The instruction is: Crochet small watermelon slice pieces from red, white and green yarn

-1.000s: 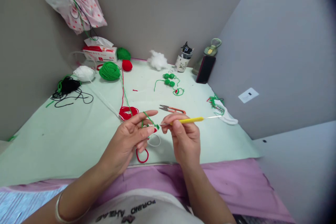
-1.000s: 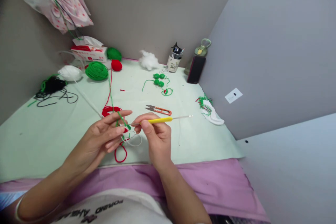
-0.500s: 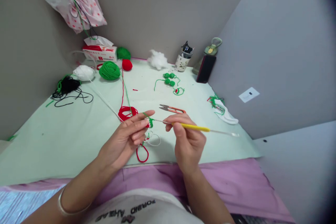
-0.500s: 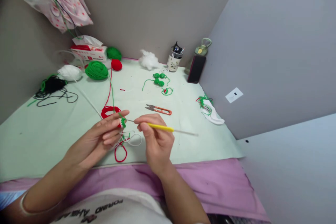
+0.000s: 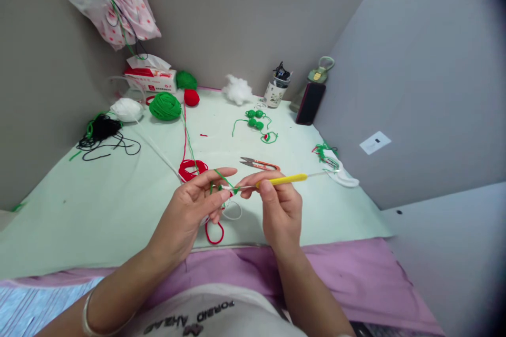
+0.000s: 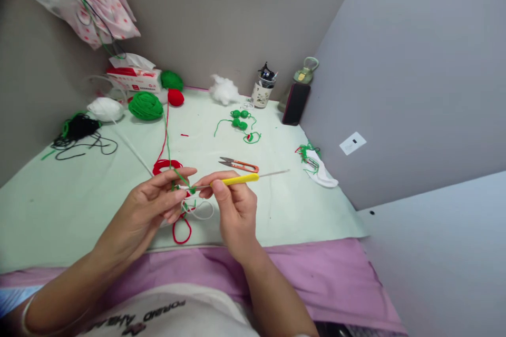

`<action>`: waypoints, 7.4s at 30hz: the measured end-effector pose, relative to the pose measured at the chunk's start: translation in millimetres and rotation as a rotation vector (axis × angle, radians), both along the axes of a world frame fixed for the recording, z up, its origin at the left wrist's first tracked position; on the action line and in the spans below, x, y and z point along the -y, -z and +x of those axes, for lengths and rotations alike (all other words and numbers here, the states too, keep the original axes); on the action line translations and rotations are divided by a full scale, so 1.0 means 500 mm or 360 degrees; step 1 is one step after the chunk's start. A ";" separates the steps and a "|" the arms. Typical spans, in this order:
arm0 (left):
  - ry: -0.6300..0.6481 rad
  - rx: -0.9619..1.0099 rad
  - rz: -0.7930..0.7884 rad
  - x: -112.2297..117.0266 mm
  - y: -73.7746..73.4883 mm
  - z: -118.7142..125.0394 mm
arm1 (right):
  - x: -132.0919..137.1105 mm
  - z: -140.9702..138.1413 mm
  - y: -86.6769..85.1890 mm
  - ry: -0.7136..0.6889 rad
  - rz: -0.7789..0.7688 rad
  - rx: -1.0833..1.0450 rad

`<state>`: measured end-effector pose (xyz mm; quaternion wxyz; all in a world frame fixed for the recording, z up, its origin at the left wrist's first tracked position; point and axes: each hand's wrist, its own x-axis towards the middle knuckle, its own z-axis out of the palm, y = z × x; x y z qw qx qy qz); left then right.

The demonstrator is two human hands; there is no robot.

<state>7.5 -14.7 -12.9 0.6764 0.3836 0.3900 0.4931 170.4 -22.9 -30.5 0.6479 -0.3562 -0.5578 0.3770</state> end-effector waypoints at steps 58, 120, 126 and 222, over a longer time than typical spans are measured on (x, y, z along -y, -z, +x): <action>-0.0051 0.0173 -0.0094 -0.006 0.001 0.010 | 0.002 -0.009 -0.002 0.0085 0.0142 0.0003; 0.0047 0.0216 -0.0146 0.003 0.001 0.015 | -0.003 -0.005 0.007 0.0070 0.0114 -0.0080; 0.0082 0.0295 -0.0192 0.000 0.008 0.012 | 0.006 0.000 0.009 0.0149 0.0153 -0.0058; 0.0215 0.0417 -0.0323 0.004 0.004 0.017 | 0.003 -0.002 0.031 0.0520 0.0926 0.0979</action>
